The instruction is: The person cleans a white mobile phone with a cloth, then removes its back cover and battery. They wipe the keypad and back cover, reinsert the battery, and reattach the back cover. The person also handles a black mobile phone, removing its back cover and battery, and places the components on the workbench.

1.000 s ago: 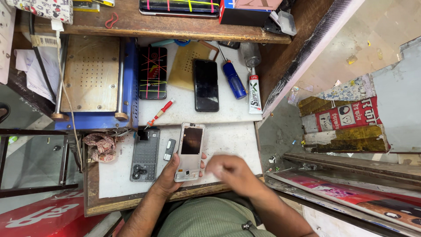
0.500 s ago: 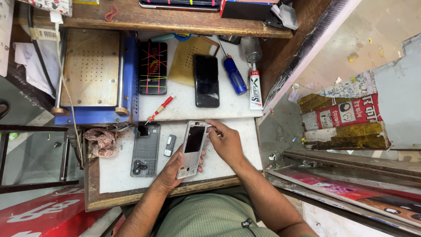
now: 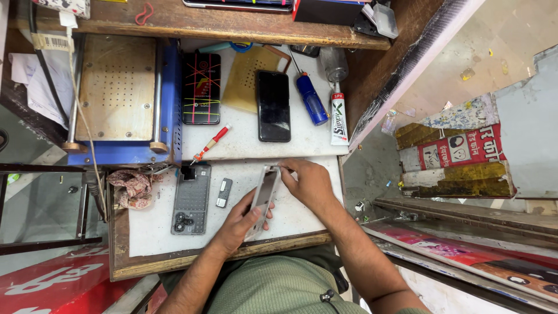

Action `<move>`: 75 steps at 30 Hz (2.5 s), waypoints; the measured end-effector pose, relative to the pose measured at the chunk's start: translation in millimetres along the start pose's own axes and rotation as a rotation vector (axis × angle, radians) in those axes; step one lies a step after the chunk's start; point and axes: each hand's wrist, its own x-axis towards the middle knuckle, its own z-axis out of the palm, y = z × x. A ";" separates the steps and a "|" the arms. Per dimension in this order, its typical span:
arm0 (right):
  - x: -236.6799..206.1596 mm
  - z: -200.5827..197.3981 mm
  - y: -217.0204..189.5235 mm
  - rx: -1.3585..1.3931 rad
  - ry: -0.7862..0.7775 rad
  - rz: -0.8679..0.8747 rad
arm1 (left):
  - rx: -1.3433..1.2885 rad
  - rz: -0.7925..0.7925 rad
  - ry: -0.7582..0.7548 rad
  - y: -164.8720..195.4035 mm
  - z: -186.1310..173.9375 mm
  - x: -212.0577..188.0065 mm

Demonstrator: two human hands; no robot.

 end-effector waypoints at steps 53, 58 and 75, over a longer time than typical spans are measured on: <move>-4.2 -2.3 35.7 0.596 -0.387 0.240 | 0.300 -0.043 -0.020 -11.1 -4.8 -12.1; -6.9 4.4 37.0 0.875 -0.446 0.429 | 0.290 -0.049 -0.030 -12.2 -5.5 -11.7; -15.9 12.6 27.1 1.011 -0.385 0.370 | 0.235 -0.074 -0.032 -7.9 -7.6 -10.4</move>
